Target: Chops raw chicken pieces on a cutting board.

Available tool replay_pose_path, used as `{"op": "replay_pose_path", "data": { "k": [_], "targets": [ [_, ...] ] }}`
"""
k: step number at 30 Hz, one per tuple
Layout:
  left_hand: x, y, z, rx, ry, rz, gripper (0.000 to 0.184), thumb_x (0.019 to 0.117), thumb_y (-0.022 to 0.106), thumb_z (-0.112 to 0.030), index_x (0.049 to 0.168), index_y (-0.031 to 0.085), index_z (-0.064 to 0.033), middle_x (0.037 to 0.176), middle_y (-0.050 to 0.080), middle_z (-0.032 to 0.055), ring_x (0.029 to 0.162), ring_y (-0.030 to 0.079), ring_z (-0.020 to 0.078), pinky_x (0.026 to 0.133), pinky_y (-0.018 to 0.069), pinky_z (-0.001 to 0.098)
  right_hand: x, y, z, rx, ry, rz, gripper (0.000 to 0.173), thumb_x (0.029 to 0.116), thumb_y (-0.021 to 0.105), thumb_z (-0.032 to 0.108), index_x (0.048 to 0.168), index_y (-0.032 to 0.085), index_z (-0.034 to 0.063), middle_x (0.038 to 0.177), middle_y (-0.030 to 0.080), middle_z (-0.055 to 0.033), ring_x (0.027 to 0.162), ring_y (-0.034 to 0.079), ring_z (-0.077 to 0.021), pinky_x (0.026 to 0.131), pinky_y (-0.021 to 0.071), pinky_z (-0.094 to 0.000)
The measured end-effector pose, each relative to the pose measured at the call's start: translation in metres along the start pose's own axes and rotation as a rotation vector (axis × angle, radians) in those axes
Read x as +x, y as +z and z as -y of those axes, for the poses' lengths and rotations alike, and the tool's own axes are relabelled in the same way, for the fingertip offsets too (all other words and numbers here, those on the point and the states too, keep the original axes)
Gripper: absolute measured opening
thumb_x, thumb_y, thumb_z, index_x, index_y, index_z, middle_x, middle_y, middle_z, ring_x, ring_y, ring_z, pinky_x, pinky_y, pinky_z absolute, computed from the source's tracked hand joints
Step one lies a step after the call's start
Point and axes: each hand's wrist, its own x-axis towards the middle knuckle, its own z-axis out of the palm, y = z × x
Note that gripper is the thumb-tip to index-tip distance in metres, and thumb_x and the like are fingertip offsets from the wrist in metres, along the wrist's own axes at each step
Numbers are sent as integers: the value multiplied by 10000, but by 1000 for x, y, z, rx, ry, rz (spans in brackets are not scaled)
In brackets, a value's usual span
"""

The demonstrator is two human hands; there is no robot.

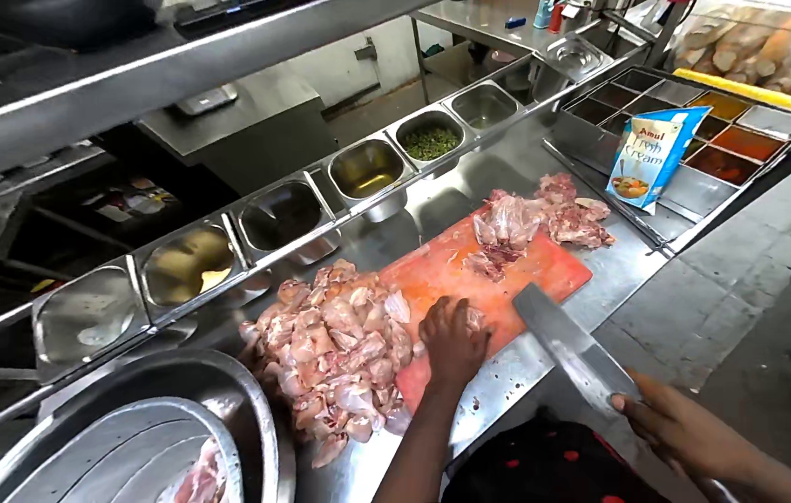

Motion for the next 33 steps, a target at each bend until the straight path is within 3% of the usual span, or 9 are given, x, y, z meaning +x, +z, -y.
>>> {"op": "replay_pose_path", "data": {
  "k": [3, 6, 10, 16, 20, 22, 25, 29, 33],
  "targets": [
    [19, 5, -7, 112, 11, 249, 625, 942, 557, -672, 1359, 661, -219, 1450, 564, 171, 1323, 513, 429, 1034, 454, 615, 10, 22, -12, 230, -58, -115, 357, 1026, 532, 342, 1333, 497, 164, 639, 520, -25, 441, 530, -178, 412, 507, -364],
    [17, -8, 3, 185, 74, 309, 486, 1016, 522, -547, 1349, 657, -219, 1352, 623, 152, 1089, 668, 373, 811, 587, 533, 14, 27, -25, 288, -84, -139, 351, 1000, 542, 331, 1302, 506, 154, 625, 521, -25, 425, 521, -175, 392, 493, -360],
    [17, -53, 15, 201, 45, 275, 330, 1012, 578, -351, 1278, 704, -202, 1274, 670, 120, 928, 726, 312, 733, 615, 511, 24, 29, -40, 231, -71, -144, 388, 998, 567, 370, 1310, 510, 147, 652, 543, -36, 454, 542, -192, 416, 507, -386],
    [41, -175, 66, 310, -398, 102, 396, 1015, 601, -378, 1350, 655, -174, 1402, 596, 174, 1136, 657, 422, 875, 549, 652, 40, 31, -33, 124, -91, -103, 420, 998, 562, 395, 1347, 512, 167, 719, 588, -55, 495, 572, -202, 456, 530, -411],
    [35, -190, 96, 421, -574, 258, 417, 975, 641, -349, 1372, 665, -226, 1500, 557, 107, 1454, 376, 468, 1084, 322, 748, 45, 29, -22, 51, -110, -79, 414, 1018, 545, 405, 1344, 545, 151, 781, 631, -72, 555, 613, -208, 514, 556, -422],
    [48, -182, 77, 352, -482, 186, 371, 966, 674, -347, 1283, 716, -158, 1477, 560, 163, 1449, 367, 488, 1103, 300, 749, 45, 28, -19, 64, -140, -76, 403, 1029, 540, 367, 1352, 534, 126, 796, 632, -78, 566, 615, -208, 524, 560, -421],
    [88, -133, 28, 188, -227, 234, 442, 972, 676, -386, 1330, 669, -127, 1443, 576, 173, 1367, 511, 404, 1096, 434, 639, 45, 24, -20, 95, -174, -131, 398, 1029, 551, 354, 1358, 522, 134, 805, 630, -66, 584, 617, -200, 538, 562, -413],
    [129, -26, -26, 86, 117, 428, 540, 953, 679, -336, 1459, 569, -182, 1540, 505, 113, 1442, 447, 338, 1133, 410, 601, 37, 16, -28, 79, -190, -237, 415, 1027, 540, 363, 1360, 530, 116, 813, 646, -76, 596, 636, -211, 557, 577, -434],
    [148, 14, -39, 151, 211, 470, 457, 896, 663, -280, 1349, 660, -214, 1485, 547, 108, 1416, 463, 336, 1086, 433, 606, 26, 12, -50, 82, -221, -369, 425, 1027, 527, 383, 1338, 539, 93, 806, 647, -80, 612, 647, -219, 573, 578, -448]
  ]
}}
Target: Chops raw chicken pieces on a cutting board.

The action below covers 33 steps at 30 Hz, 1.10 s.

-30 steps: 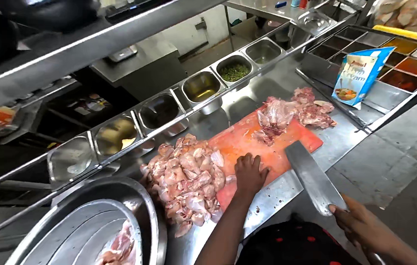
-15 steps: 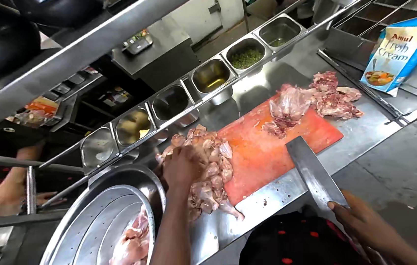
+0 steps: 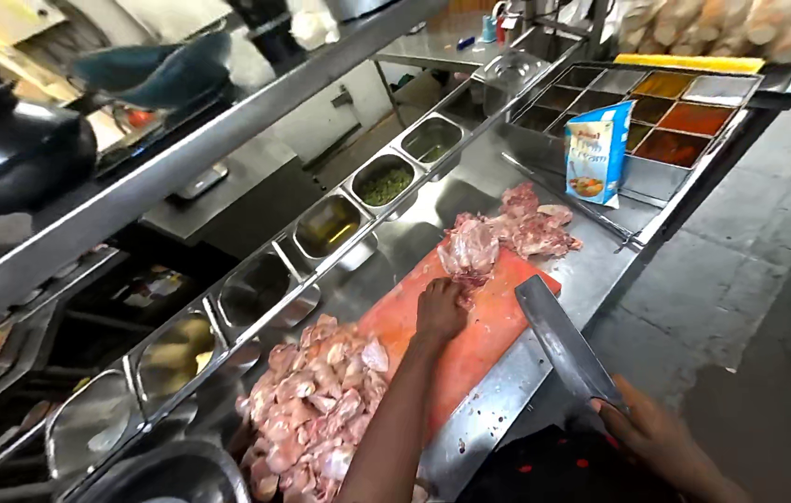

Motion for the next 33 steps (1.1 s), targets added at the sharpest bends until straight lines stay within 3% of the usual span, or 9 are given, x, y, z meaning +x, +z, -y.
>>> {"op": "replay_pose_path", "data": {
  "k": [4, 9, 12, 15, 17, 20, 26, 29, 33],
  "targets": [
    [3, 0, 19, -76, 160, -20, 408, 837, 714, -225, 1239, 690, -160, 1423, 572, 113, 1270, 589, 312, 992, 537, 555, -9, -1, -13, 56, 82, -82, 434, 1013, 544, 400, 1332, 536, 105, 779, 646, -63, 583, 644, -207, 538, 575, -435],
    [-26, 16, 46, -361, 286, -155, 40, 805, 730, -78, 831, 706, -97, 1225, 645, 67, 1133, 635, 202, 939, 578, 434, 0, 3, -7, 35, 111, -103, 424, 1019, 534, 418, 1329, 536, 128, 809, 653, -67, 588, 645, -201, 535, 573, -430],
    [-41, 23, 49, -518, 211, -204, 310, 785, 732, -89, 1093, 715, -56, 1356, 603, 113, 1242, 604, 224, 996, 566, 429, 12, 3, 17, -58, 141, 5, 413, 1055, 512, 402, 1358, 520, 121, 859, 660, -99, 661, 669, -234, 607, 586, -461],
    [-42, 20, 39, -617, -6, -127, 527, 916, 690, -229, 1403, 565, -71, 1375, 602, 144, 1168, 639, 262, 971, 560, 472, 27, 8, 37, -165, 126, 116, 401, 1074, 491, 387, 1370, 513, 118, 907, 662, -140, 782, 682, -295, 732, 571, -526],
    [-39, 16, 27, -619, -142, -74, 495, 982, 665, -351, 1386, 583, -77, 1293, 657, 156, 1160, 650, 297, 1006, 536, 522, 35, 11, 48, -224, 107, 173, 396, 1080, 473, 398, 1365, 514, 127, 912, 663, -147, 807, 687, -312, 755, 570, -538],
    [-38, 16, 20, -612, -135, -38, 473, 941, 730, -282, 1346, 624, -62, 1301, 640, 178, 1216, 613, 326, 1054, 500, 539, 41, 16, 62, -302, 72, 222, 377, 1083, 470, 383, 1333, 515, 105, 879, 650, -151, 803, 678, -330, 740, 556, -546],
    [-51, 14, 19, -733, -80, -5, 587, 895, 753, -74, 1441, 541, -124, 1262, 685, 103, 959, 728, 205, 874, 623, 438, 48, 18, 68, -348, 64, 295, 337, 1096, 435, 370, 1286, 501, 99, 845, 622, -127, 758, 669, -301, 713, 562, -506],
    [-56, 10, 12, -724, -150, -95, 444, 894, 721, -29, 1322, 622, -92, 1134, 732, 78, 922, 729, 184, 846, 618, 424, 48, 13, 78, -368, 44, 351, 315, 1103, 425, 347, 1279, 507, 99, 833, 612, -127, 747, 662, -298, 702, 557, -496],
    [-58, 6, 4, -613, -213, -120, 278, 896, 789, -132, 1167, 734, -114, 963, 760, 47, 822, 725, 160, 807, 616, 424, 50, 9, 85, -530, 64, 332, 286, 1102, 418, 349, 1259, 508, 128, 841, 628, -121, 792, 675, -324, 720, 555, -516]
  ]
}}
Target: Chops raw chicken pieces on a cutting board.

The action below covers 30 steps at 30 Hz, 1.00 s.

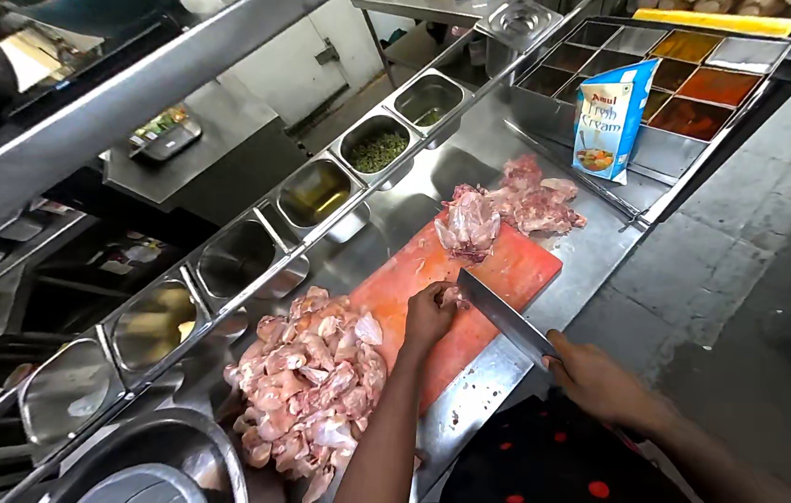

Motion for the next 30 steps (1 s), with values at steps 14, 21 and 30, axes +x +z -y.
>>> {"op": "replay_pose_path", "data": {
  "k": [14, 21, 30],
  "targets": [
    [-4, -1, -27, 186, -99, -15, 181, 879, 797, -262, 1031, 795, -164, 832, 753, 19, 738, 703, 187, 721, 579, 497, -13, -14, 8, -226, 135, -17, 281, 1097, 422, 325, 1276, 495, 121, 881, 666, -144, 862, 708, -370, 749, 570, -538],
    [-7, 0, -30, 196, -114, -18, 188, 886, 782, -270, 1044, 797, -169, 862, 757, 34, 790, 714, 220, 765, 577, 539, -18, -25, 5, -105, 63, -62, 253, 1095, 452, 346, 1215, 519, 133, 796, 625, -88, 750, 678, -293, 679, 560, -488],
    [-11, 1, -33, 168, -179, -32, 187, 877, 785, -313, 1000, 791, -173, 809, 737, 16, 754, 697, 209, 728, 567, 531, -13, -17, 1, -43, 99, -43, 279, 1104, 431, 337, 1264, 494, 117, 816, 619, -113, 759, 673, -306, 703, 559, -494]
  ]
}}
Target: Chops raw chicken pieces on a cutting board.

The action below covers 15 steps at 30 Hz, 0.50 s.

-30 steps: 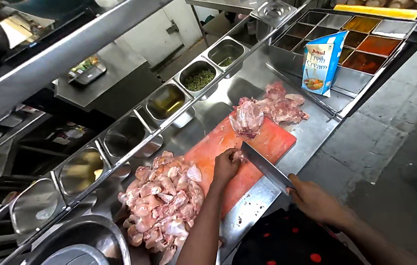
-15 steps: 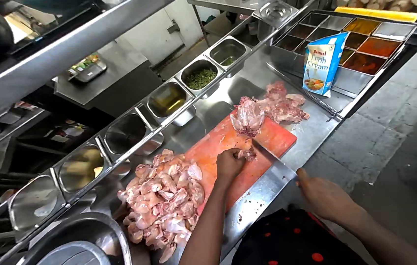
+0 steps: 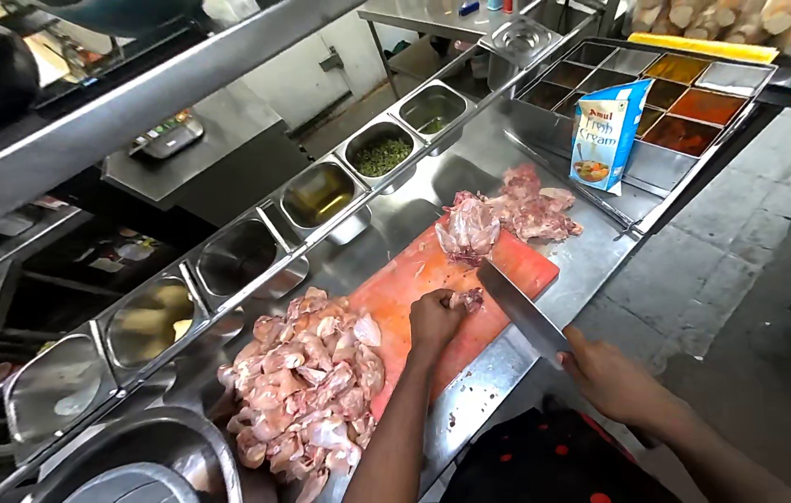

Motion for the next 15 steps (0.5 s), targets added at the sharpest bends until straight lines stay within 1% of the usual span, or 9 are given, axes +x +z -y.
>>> {"op": "replay_pose_path", "data": {
  "k": [1, 3, 6, 7, 8, 10, 12, 14, 15],
  "targets": [
    [-1, 0, -1, -1, -1, -4, 179, 874, 787, -310, 991, 792, -175, 798, 733, 12, 744, 693, 205, 716, 563, 528, -1, 1, 2, 40, -29, 34, 284, 1106, 429, 336, 1271, 491, 114, 818, 608, -108, 747, 662, -293, 697, 556, -482],
    [-2, 2, -3, 1, 3, -19, 176, 862, 794, -314, 976, 794, -180, 784, 730, 6, 731, 690, 201, 703, 562, 525, 3, 3, 3, 51, -58, 71, 294, 1109, 419, 331, 1283, 491, 104, 842, 611, -120, 764, 663, -299, 711, 556, -488],
    [-1, 4, -6, 8, -4, -32, 208, 842, 820, -335, 954, 786, -162, 800, 733, 24, 751, 693, 229, 723, 558, 544, 16, 4, -5, -13, -6, 55, 273, 1105, 431, 305, 1266, 486, 93, 882, 632, -141, 823, 684, -329, 746, 563, -509],
    [-2, 4, -7, 17, -10, -27, 222, 840, 820, -337, 967, 787, -158, 824, 738, 33, 777, 699, 240, 742, 561, 554, 18, 0, -8, -23, 16, 40, 281, 1100, 446, 297, 1276, 494, 84, 892, 640, -149, 835, 686, -338, 752, 562, -518],
    [-3, 3, -8, 20, -13, -20, 241, 843, 823, -347, 983, 788, -154, 845, 744, 42, 797, 705, 250, 757, 562, 561, 20, -2, -12, -36, 27, 15, 276, 1097, 452, 300, 1273, 492, 91, 880, 640, -138, 822, 686, -329, 740, 563, -512],
    [-5, 1, -10, 16, -1, -23, 250, 849, 822, -357, 984, 784, -149, 841, 743, 54, 783, 706, 259, 739, 563, 566, 20, -6, -13, -42, 24, -47, 250, 1088, 463, 294, 1257, 485, 112, 839, 635, -112, 781, 685, -308, 709, 565, -501],
    [-4, 1, -11, 25, -19, -15, 240, 848, 821, -364, 975, 788, -164, 829, 740, 29, 778, 701, 233, 743, 563, 548, 14, -9, -7, -6, -18, -77, 232, 1091, 462, 309, 1229, 490, 125, 795, 616, -84, 729, 668, -275, 677, 562, -475],
    [-5, -2, -15, 43, -27, -5, 215, 843, 818, -345, 951, 784, -162, 803, 730, 27, 763, 691, 231, 728, 551, 545, 8, -9, 7, 6, -55, -55, 236, 1096, 450, 321, 1226, 495, 129, 794, 611, -78, 731, 665, -270, 683, 560, -469],
    [-7, -3, -16, 52, -26, 1, 216, 844, 818, -348, 945, 783, -160, 798, 729, 34, 761, 691, 239, 723, 550, 551, 7, -7, 13, -16, -57, -25, 250, 1098, 441, 322, 1241, 492, 124, 814, 620, -93, 761, 674, -290, 704, 561, -482]
  ]
}}
